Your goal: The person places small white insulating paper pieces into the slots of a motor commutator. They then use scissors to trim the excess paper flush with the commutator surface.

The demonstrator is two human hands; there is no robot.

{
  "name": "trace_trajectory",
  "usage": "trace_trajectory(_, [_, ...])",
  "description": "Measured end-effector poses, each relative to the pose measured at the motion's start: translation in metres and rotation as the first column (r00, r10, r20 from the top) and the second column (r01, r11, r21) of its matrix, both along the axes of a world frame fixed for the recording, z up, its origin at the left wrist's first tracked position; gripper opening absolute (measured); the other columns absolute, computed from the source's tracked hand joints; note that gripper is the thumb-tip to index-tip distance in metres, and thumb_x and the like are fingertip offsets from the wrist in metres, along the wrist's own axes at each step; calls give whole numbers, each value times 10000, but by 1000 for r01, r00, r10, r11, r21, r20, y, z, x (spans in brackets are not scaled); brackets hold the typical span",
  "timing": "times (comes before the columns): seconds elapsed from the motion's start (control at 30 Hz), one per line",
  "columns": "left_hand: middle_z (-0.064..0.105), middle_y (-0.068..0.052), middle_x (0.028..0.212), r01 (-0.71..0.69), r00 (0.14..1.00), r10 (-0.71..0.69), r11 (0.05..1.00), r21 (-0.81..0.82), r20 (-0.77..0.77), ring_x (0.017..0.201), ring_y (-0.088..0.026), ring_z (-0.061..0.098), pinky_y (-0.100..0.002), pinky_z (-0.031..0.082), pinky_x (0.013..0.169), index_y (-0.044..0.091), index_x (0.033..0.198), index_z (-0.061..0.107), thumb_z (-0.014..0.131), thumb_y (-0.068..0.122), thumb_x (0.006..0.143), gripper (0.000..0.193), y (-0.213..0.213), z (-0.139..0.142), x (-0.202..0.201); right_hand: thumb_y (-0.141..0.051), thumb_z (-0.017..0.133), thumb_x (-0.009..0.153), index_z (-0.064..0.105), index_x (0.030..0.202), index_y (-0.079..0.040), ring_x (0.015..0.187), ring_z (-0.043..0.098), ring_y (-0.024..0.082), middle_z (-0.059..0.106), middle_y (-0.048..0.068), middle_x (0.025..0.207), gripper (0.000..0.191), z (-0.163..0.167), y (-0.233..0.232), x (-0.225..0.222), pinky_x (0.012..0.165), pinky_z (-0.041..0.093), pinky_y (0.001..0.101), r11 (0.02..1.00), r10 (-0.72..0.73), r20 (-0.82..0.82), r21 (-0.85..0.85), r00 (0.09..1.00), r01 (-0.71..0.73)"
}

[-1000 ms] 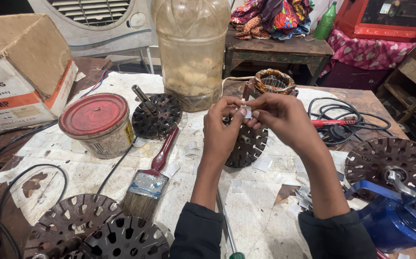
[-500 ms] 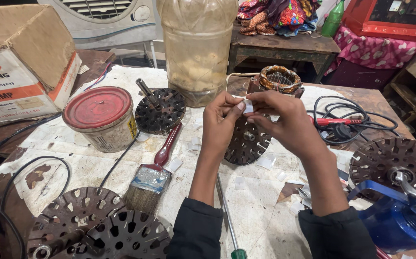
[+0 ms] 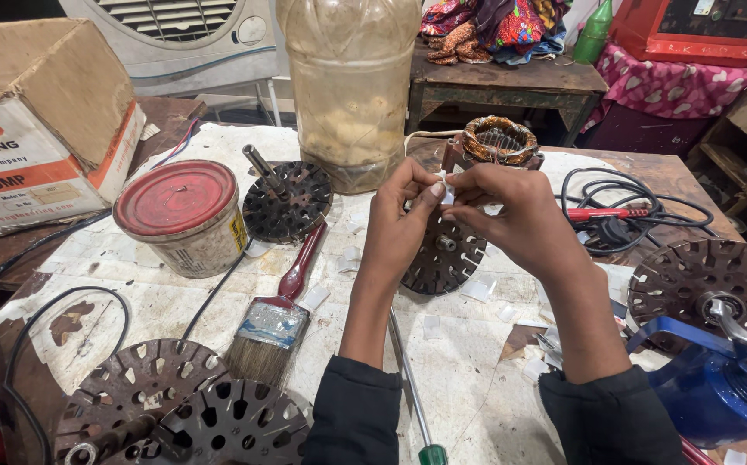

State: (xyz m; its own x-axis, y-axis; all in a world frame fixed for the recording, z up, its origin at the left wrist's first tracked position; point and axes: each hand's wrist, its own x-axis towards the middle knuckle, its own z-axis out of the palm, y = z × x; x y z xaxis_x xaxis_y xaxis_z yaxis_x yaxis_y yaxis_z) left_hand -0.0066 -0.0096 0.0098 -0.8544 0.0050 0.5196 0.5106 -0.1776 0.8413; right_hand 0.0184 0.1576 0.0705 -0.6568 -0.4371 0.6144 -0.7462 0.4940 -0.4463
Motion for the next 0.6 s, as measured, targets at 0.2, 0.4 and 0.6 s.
trace_trajectory(0.2, [627, -37, 887, -246, 946, 209, 961, -130, -246, 907, -128, 552, -298, 450, 864, 18, 929, 643, 710, 84, 954, 97, 0, -3, 1, 5, 767, 840, 688, 1112, 7, 868, 760, 167, 745, 97, 963, 284, 4, 4, 2, 762, 613, 308, 999, 37, -29, 24, 999, -36])
trace_trajectory(0.4, [621, -8, 871, -58, 991, 60, 998, 27, -120, 882, -107, 554, -289, 464, 848, 24, 932, 601, 679, 91, 963, 108, -1, -6, -6, -17, 775, 846, 675, 1123, 11, 859, 740, 221, 718, 128, 984, 296, 3, -6, 4, 741, 587, 320, 999, 51, -125, 27, 991, -48])
trace_trajectory(0.6, [627, -15, 867, -99, 983, 92, 994, -37, -161, 896, -107, 566, -281, 466, 865, 16, 932, 636, 683, 86, 964, 91, -2, -8, -6, -57, 792, 868, 706, 974, 13, 756, 724, 201, 712, 110, 865, 153, 3, -6, 6, 685, 569, 325, 999, -17, -131, 43, 991, 22])
